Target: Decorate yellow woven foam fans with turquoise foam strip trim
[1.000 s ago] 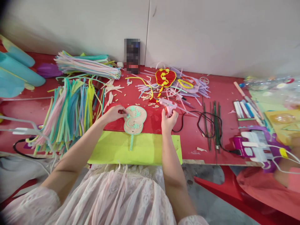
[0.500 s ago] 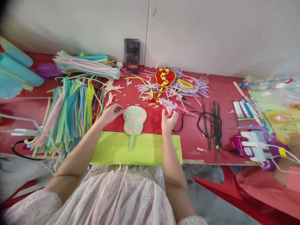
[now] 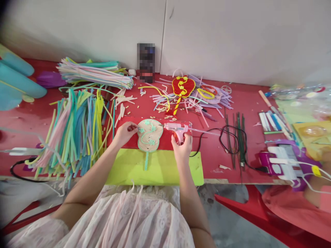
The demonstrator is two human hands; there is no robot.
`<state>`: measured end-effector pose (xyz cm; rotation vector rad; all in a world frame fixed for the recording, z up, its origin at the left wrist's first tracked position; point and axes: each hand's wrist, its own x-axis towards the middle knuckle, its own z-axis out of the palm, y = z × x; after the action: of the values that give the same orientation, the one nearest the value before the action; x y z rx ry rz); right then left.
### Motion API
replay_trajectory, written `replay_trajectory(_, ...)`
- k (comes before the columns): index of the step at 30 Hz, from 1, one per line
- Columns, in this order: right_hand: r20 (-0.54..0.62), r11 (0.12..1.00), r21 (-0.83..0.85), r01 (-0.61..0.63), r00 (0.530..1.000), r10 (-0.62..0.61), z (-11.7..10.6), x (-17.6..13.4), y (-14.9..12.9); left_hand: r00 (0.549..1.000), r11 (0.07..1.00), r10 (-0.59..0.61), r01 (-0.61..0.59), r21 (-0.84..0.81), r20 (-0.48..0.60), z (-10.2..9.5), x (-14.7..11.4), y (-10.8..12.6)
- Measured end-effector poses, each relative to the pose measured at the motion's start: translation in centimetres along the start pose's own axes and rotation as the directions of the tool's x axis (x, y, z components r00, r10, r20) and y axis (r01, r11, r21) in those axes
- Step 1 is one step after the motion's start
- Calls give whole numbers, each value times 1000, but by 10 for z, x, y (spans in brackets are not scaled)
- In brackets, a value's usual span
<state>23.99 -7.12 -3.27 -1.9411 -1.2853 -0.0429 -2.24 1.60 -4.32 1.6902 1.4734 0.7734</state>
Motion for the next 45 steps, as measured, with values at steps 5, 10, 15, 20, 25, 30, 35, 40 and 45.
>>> replay_trajectory(5, 53, 997, 38, 64, 996, -66, -1, -8, -6, 999, 999, 43, -42, 5, -22, 4, -4, 5)
replay_trajectory(10, 116, 992, 85, 90, 988, -100, 1, -14, -18, 996, 996, 83, -83, 15, -23, 5, -7, 6)
replay_trajectory(15, 144, 985, 104, 135, 978, -149, 4, -19, -28, 993, 993, 121, -121, -1, -14, 2, -9, 6)
replay_trajectory(20, 147, 981, 111, 159, 974, -175, 8, -19, -31, 992, 995, 101, -102, -8, -70, 0, -10, 9)
replay_trajectory(25, 112, 986, 114, 122, 985, -135, 10, -19, -22, 993, 995, 99, -97, 30, -71, 5, -10, 11)
replay_trajectory(30, 60, 993, 108, 53, 996, -60, 11, -23, -7, 996, 996, 86, -86, 24, -20, 7, -9, 13)
replay_trajectory(35, 39, 990, 138, 17, 999, -23, 13, -24, -3, 991, 994, 103, -107, 35, 91, 5, -14, 16)
replay_trajectory(40, 44, 990, 139, 0, 999, -6, 16, -23, -2, 992, 987, 113, -119, 106, 60, 8, -19, 20)
replay_trajectory(45, 40, 990, 133, -34, 999, 29, 16, -22, 1, 992, 990, 117, -120, 69, 51, 8, -19, 17)
